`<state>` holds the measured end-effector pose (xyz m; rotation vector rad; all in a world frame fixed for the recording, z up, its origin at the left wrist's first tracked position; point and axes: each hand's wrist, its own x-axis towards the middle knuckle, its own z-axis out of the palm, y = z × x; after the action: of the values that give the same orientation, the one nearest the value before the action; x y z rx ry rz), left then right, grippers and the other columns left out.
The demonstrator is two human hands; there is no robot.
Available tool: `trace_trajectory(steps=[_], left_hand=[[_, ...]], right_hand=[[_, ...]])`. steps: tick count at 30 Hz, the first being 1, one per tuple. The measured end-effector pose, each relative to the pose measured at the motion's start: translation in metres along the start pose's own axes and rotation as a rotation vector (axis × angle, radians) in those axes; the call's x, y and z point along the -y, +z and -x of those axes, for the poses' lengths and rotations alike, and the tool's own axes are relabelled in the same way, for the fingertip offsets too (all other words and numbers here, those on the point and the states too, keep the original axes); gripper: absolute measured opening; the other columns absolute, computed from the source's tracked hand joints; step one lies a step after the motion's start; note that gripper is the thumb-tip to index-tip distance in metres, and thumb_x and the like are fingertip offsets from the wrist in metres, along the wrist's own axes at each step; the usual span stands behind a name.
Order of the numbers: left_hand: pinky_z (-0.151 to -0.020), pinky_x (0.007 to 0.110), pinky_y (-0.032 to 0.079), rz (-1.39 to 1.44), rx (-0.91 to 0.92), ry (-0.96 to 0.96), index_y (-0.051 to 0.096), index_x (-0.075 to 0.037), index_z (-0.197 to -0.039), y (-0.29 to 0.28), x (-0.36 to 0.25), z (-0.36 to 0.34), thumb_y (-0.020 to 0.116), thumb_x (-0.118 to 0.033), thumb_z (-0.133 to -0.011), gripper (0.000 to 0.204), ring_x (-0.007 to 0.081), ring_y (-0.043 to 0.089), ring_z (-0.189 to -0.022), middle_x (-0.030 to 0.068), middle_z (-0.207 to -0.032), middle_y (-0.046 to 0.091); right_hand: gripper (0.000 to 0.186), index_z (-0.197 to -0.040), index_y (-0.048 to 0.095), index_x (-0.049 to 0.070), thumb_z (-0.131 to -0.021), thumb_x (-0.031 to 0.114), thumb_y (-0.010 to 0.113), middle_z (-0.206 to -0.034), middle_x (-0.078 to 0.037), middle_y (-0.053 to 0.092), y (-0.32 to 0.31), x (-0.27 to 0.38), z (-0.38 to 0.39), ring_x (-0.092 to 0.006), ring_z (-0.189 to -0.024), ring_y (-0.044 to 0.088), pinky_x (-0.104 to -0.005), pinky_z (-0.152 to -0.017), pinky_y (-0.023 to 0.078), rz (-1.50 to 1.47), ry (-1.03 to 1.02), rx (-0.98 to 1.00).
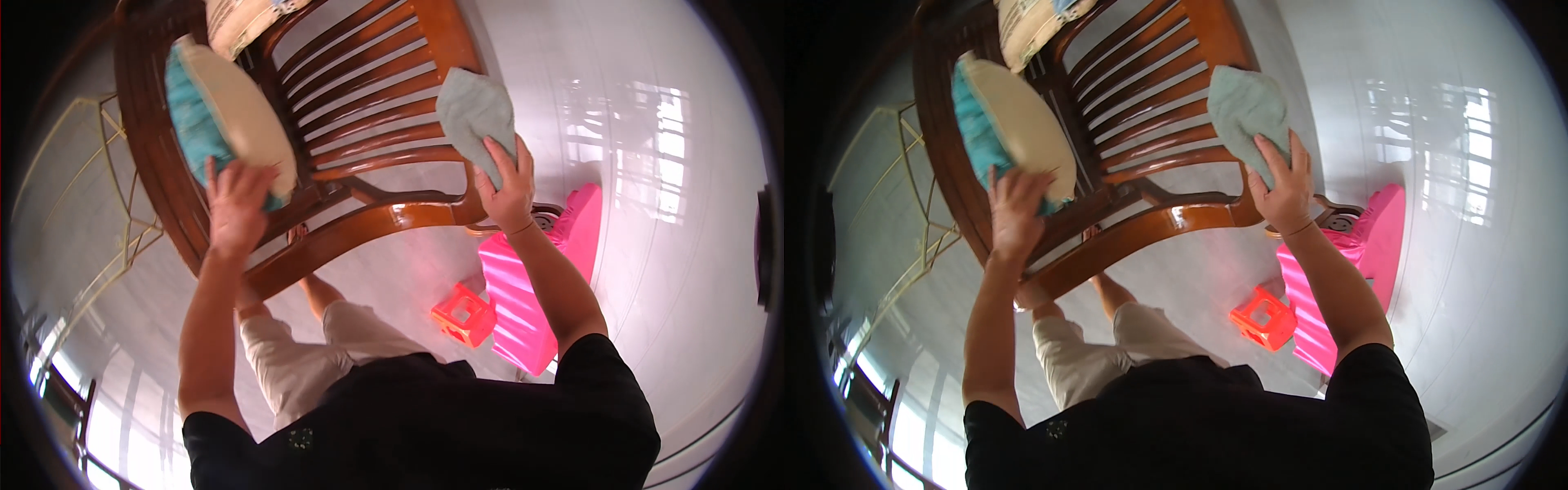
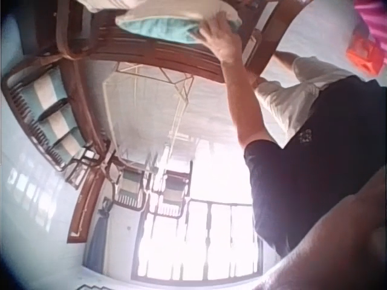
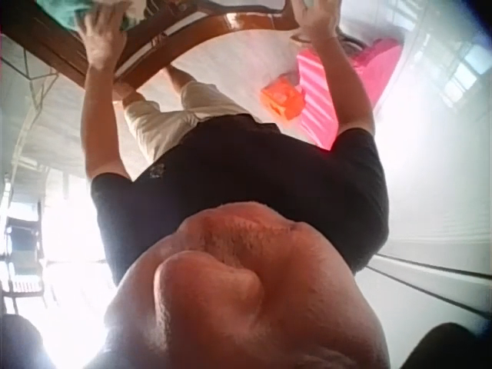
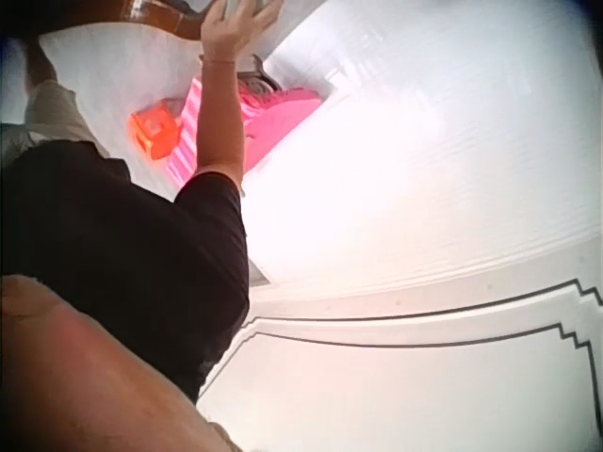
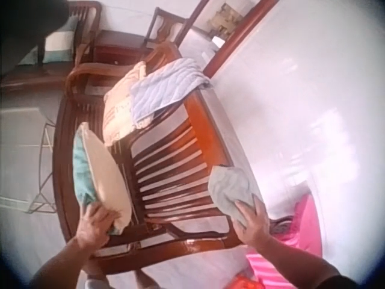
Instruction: The person cleans wooden furniture using a cloth by wiping down chairs, a small table, and benches, moving cushions aside to wipe the seats and frames.
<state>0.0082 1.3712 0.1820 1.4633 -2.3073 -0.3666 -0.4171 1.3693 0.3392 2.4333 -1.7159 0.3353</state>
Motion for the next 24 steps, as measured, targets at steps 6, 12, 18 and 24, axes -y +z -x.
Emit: trace_trajectory(steps=[6, 12, 18, 24], left_hand=[[-0.111, 0.054, 0.048, -0.140, -0.350, -0.205, 0.080, -0.011, -0.111, -0.106, 0.043, 0.159, 0.078, -0.001, -0.073, 0.039, 0.0327, 0.059, -0.117, 0.0075, -0.112, 0.060], [-0.113, 0.048, 0.045, -0.282, -0.382, -0.498, 0.081, -0.020, -0.118, -0.106, 0.030, 0.254, 0.078, -0.006, -0.084, 0.037, 0.0338, 0.053, -0.131, 0.0091, -0.131, 0.060], [-0.118, 0.050, 0.041, -0.299, -0.315, -0.598, 0.079, -0.027, -0.124, -0.092, 0.023, 0.299, 0.069, -0.004, -0.092, 0.041, 0.0397, 0.042, -0.146, 0.0083, -0.158, 0.051], [-0.115, 0.047, 0.047, -0.081, -0.370, -0.607, 0.075, -0.018, -0.130, -0.090, 0.055, 0.322, 0.068, 0.005, -0.092, 0.045, 0.0369, 0.051, -0.140, 0.0108, -0.155, 0.053]], right_hand=[[0.054, -0.133, 0.069, 0.014, -0.080, 0.013, 0.080, -0.142, -0.028, 0.052, 0.007, -0.008, 0.001, -0.0473, -0.117, 0.057, -0.0510, -0.099, 0.051, -0.011, -0.042, -0.053], [0.052, -0.138, 0.065, 0.014, -0.088, 0.019, 0.077, -0.142, -0.031, 0.049, 0.005, -0.002, 0.000, -0.0486, -0.121, 0.054, -0.0515, -0.102, 0.049, -0.008, -0.049, 0.012], [0.046, -0.144, 0.062, 0.013, -0.100, 0.026, 0.063, -0.154, -0.034, 0.038, -0.028, -0.004, -0.020, -0.0513, -0.141, 0.038, -0.0548, -0.116, 0.036, 0.104, -0.220, 0.318], [0.058, -0.155, 0.048, 0.017, -0.100, 0.034, 0.061, -0.168, -0.006, 0.035, -0.055, -0.006, -0.075, -0.0247, -0.158, 0.025, -0.0512, -0.131, 0.012, 0.273, -0.520, 0.894]])
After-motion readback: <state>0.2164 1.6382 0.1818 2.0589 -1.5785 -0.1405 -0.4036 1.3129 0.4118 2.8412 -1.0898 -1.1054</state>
